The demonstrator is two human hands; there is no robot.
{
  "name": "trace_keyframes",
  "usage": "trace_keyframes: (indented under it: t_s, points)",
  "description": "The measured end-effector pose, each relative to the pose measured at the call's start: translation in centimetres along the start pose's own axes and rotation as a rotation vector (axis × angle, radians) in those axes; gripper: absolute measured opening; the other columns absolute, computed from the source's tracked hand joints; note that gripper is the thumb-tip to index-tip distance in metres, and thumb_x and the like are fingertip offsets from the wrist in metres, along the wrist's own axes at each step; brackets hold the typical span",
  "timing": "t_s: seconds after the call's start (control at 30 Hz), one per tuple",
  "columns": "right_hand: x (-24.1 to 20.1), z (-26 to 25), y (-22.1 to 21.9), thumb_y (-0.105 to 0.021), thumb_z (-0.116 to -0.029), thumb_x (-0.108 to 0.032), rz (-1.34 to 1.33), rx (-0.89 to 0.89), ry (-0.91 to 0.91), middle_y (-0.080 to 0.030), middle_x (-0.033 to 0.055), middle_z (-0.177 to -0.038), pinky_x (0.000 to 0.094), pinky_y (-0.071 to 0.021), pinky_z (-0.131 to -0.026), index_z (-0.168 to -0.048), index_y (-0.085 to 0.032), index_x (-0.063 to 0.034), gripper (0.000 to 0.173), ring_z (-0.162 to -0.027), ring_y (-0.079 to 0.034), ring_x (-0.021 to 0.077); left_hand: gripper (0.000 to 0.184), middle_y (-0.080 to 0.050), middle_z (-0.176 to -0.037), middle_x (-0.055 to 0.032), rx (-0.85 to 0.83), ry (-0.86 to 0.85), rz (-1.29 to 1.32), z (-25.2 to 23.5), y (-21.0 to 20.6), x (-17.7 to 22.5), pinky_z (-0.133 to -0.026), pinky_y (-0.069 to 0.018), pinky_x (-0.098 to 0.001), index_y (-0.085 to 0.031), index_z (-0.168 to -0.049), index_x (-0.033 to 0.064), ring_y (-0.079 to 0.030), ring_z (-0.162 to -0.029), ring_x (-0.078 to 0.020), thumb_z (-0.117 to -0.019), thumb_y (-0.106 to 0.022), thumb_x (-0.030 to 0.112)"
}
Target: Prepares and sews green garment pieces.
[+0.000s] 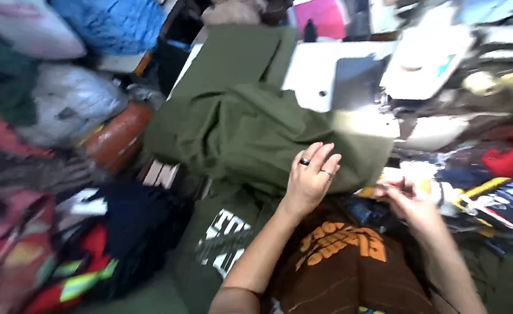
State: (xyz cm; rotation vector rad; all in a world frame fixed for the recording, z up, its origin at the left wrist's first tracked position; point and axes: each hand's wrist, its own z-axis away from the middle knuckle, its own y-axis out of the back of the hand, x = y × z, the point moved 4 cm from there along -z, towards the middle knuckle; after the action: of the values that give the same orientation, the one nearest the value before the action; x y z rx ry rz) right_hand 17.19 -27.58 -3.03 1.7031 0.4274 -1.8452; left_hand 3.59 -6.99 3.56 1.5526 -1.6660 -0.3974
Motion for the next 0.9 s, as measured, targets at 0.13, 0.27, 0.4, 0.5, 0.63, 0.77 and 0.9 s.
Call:
trace_keyframes:
  t_s: [0.13,0.27,0.4,0.5,0.63,0.77,0.9]
  points:
    - [1.3,1.5,1.8,-0.057,-0.1005,-0.009,0.011,-0.053,-0.022,-0.071,-0.0086,-0.079,0.0128,-0.0383,-0.042,-0.115,-0.061,-0.0031,0.016,-0.047,-0.048,-0.0053,0.016,-0.074,-0.110,-0.0125,-0.039,0.404,-0.132,8.9,7.6,-7.7,-0.094,-0.0556,-0.0476,-0.076,-0.107,0.0038,-0.069,-0.108,-0.0278,-0.0999,-0.064,0.012]
    - [2.5,1.2,2.2,-0.054,-0.1018,-0.007,0.009,-0.130,-0.013,-0.071,-0.0098,-0.077,0.0121,-0.0374,-0.041,-0.115,-0.063,-0.0041,0.016,-0.046,-0.047,-0.0055,0.022,-0.071,-0.114,-0.0194,-0.307,0.955,-0.144,19.1,10.1,-12.4,-0.097,-0.0532,-0.0548,-0.073,-0.112,0.0000,-0.069,-0.107,-0.0356,-0.1015,-0.062,0.016]
    - [0.7,0.9,-0.2,-0.054,-0.1027,-0.009,-0.018,-0.192,0.020,-0.072,-0.0102,-0.078,0.0117,-0.0370,-0.040,-0.114,-0.065,-0.0059,0.016,-0.045,-0.047,-0.0054,0.042,-0.064,-0.133,-0.0227,-0.778,1.164,0.069,25.4,3.4,-11.9,-0.110,-0.0455,-0.0542,-0.067,-0.129,0.0007,-0.060,-0.126,-0.0369,-0.0997,-0.066,0.030]
    - [-1.0,1.3,-2.3,-0.056,-0.1016,-0.009,0.016,-0.243,0.066,-0.071,-0.0092,-0.081,0.0115,-0.0369,-0.041,-0.115,-0.065,-0.0058,0.017,-0.048,-0.048,-0.0050,0.038,-0.056,-0.143,-0.0232,-0.948,1.127,0.004,25.2,-1.1,-11.3,-0.111,-0.0420,-0.0592,-0.063,-0.135,0.0006,-0.052,-0.134,-0.0412,-0.1019,-0.058,0.020]
    - [-1.6,2.5,-3.6,-0.056,-0.1004,-0.009,0.089,-0.331,0.097,-0.071,-0.0085,-0.083,0.0111,-0.0388,-0.044,-0.116,-0.066,-0.0048,0.018,-0.051,-0.050,-0.0049,0.033,-0.061,-0.138,-0.0220,-1.077,1.097,-0.016,22.6,-3.6,-11.3,-0.105,-0.0477,-0.0597,-0.061,-0.133,0.0000,-0.057,-0.131,-0.0401,-0.1035,-0.046,0.004]
    - [-0.8,3.0,-2.9,-0.055,-0.0994,-0.008,0.162,-0.318,0.074,-0.070,-0.0079,-0.083,0.0111,-0.0402,-0.045,-0.116,-0.065,-0.0022,0.020,-0.053,-0.052,-0.0049,0.028,-0.066,-0.130,-0.0202,-0.883,1.184,0.061,21.1,-1.6,-12.7,-0.106,-0.0481,-0.0560,-0.066,-0.126,0.0011,-0.061,-0.126,-0.0366,-0.0989,-0.061,0.009]
    - [-0.3,3.1,-2.4,-0.056,-0.0994,-0.008,0.144,-0.275,0.037,-0.071,-0.0074,-0.080,0.0119,-0.0373,-0.042,-0.116,-0.065,-0.0038,0.019,-0.049,-0.049,-0.0045,0.027,-0.073,-0.115,-0.0135,-0.613,1.280,0.160,20.3,2.9,-12.3,-0.103,-0.0507,-0.0485,-0.072,-0.118,0.0049,-0.068,-0.112,-0.0273,-0.0919,-0.074,0.011]
